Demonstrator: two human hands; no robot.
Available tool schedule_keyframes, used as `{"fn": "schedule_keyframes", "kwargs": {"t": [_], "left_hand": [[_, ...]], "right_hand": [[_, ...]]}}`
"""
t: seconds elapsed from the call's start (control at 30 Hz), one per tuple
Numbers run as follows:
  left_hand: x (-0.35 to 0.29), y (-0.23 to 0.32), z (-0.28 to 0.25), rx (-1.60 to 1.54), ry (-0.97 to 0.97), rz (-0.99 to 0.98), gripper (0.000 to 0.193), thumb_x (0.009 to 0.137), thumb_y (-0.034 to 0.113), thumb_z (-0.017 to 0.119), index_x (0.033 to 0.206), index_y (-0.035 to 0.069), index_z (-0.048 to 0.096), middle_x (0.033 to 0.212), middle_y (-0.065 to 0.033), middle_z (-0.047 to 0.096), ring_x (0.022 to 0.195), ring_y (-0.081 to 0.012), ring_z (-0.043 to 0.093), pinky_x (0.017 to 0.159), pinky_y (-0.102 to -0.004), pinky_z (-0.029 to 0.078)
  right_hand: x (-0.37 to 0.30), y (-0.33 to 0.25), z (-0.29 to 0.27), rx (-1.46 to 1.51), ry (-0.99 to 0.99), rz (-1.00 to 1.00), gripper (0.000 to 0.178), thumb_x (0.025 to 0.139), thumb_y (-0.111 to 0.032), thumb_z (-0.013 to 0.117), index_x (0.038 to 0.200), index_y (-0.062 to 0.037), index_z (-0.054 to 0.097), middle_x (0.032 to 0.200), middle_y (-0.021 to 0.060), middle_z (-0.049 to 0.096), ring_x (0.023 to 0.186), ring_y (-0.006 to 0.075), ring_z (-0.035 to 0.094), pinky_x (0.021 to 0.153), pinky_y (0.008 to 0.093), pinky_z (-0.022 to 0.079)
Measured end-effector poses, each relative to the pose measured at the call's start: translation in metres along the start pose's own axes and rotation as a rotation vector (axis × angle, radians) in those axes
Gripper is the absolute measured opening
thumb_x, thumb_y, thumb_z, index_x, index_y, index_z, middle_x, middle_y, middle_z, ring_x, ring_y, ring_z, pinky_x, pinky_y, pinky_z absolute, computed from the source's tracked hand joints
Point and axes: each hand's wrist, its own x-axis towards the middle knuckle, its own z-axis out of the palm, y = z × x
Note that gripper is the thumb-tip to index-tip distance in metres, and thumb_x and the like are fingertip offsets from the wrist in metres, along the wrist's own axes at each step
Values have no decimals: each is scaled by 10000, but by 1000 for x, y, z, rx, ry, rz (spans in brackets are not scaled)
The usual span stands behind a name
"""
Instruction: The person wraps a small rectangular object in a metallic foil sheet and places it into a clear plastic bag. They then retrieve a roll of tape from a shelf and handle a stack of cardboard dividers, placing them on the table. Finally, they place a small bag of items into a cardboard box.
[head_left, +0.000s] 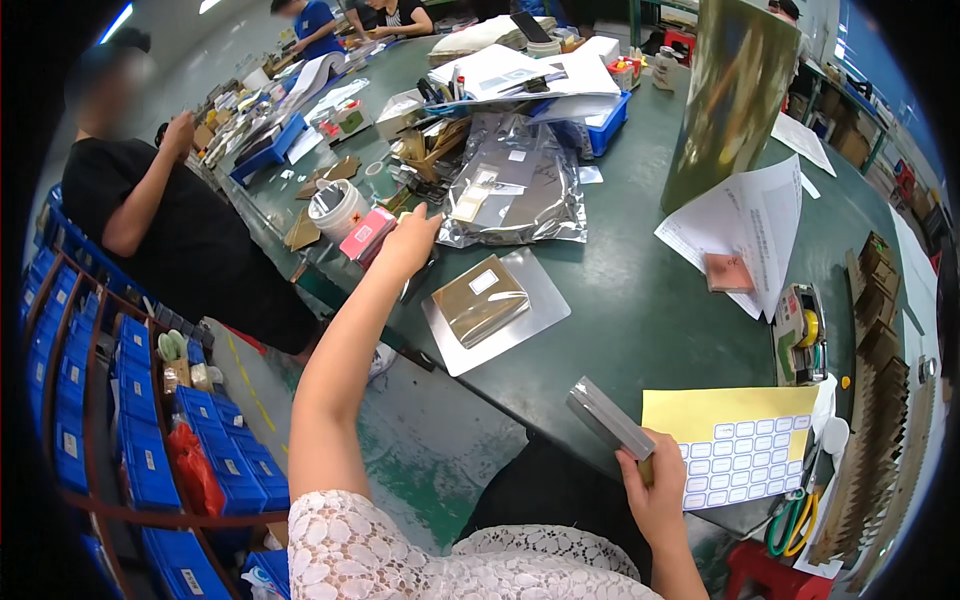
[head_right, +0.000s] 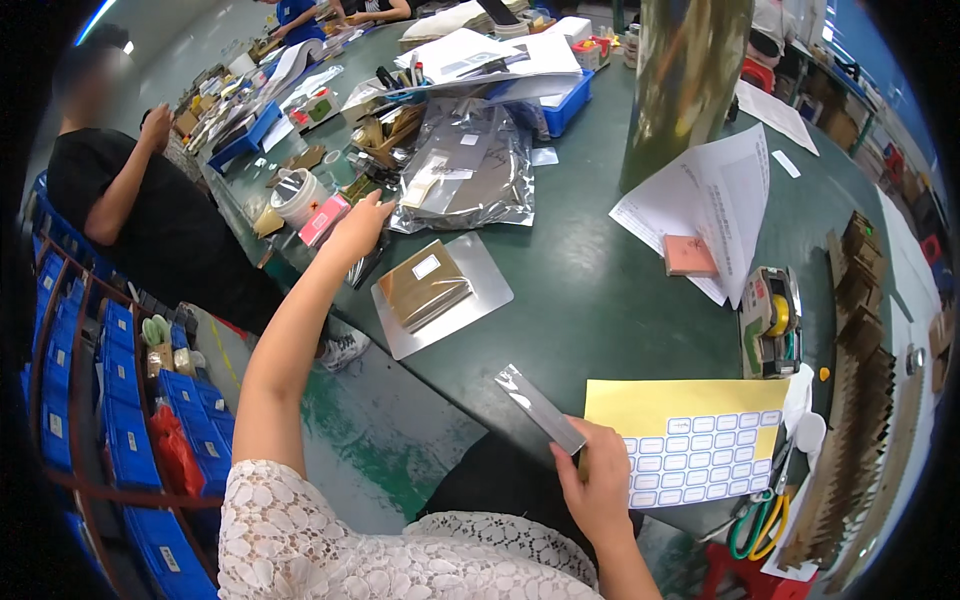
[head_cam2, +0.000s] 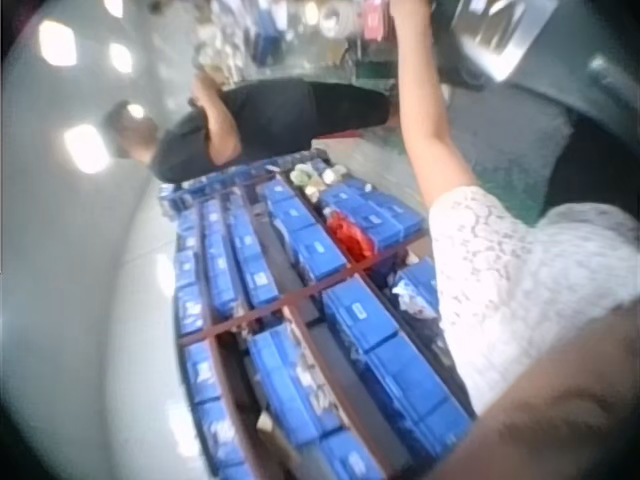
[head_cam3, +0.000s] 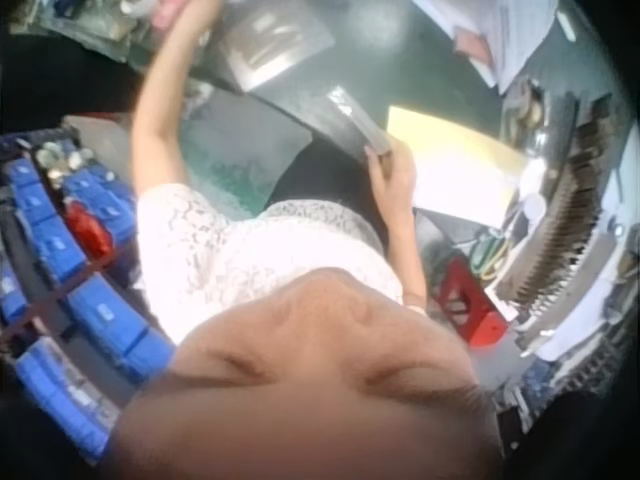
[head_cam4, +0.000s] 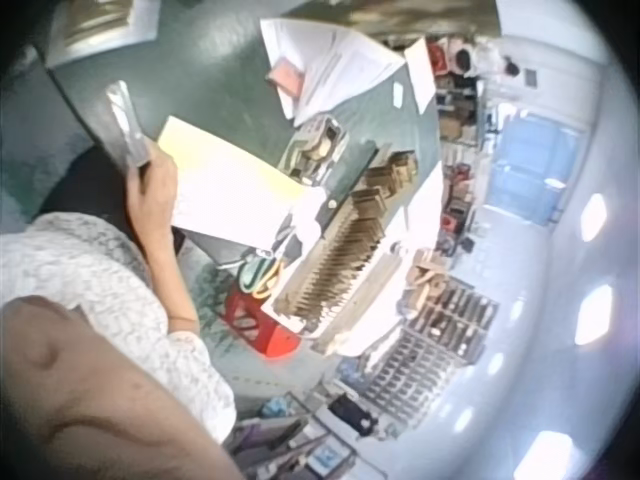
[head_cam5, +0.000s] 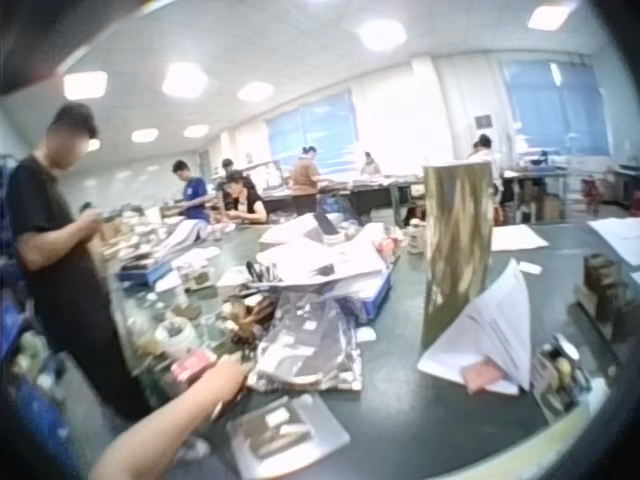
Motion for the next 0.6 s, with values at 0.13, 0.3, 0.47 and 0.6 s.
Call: {"fn": "schedule_keyframes", "kwargs": {"t": [0.13, 0.3, 0.47, 0.6], "left_hand": [[1, -1, 10, 368, 133, 142, 315, 753, 11, 548, 1063, 5, 598, 1189, -155, 509, 1053, -314, 493, 884, -388, 457], [2, -7, 11, 348, 266, 134, 149, 716, 55, 604, 841, -8, 654, 1004, -128, 548, 984, -289, 509, 839, -370, 466], [26, -30, 14, 147, 266, 162, 186, 739, 84, 596, 899, 15, 660, 1000, -123, 572, 975, -292, 529, 858, -394, 467], [37, -38, 17, 87, 60, 148, 353, 774, 77, 570, 1116, 125, 640, 1132, -130, 572, 1084, -298, 517, 917, -388, 448]], "right_hand": [[-2, 2, 0, 10, 0, 30, 285, 770, -34, 675, 1035, -21, 569, 945, 135, 611, 845, 312, 573, 755, 361, 435], [-2, 1, 2, 7, 2, 38, 274, 771, -33, 675, 1023, -17, 568, 929, 140, 608, 845, 312, 573, 754, 363, 436], [0, 1, 4, -26, 30, -26, 182, 799, -11, 641, 964, 10, 568, 847, 115, 583, 759, 230, 574, 703, 305, 440], [0, 1, 3, -36, 38, -12, 185, 795, -12, 646, 961, 6, 569, 850, 109, 582, 767, 224, 572, 705, 301, 438]]}}
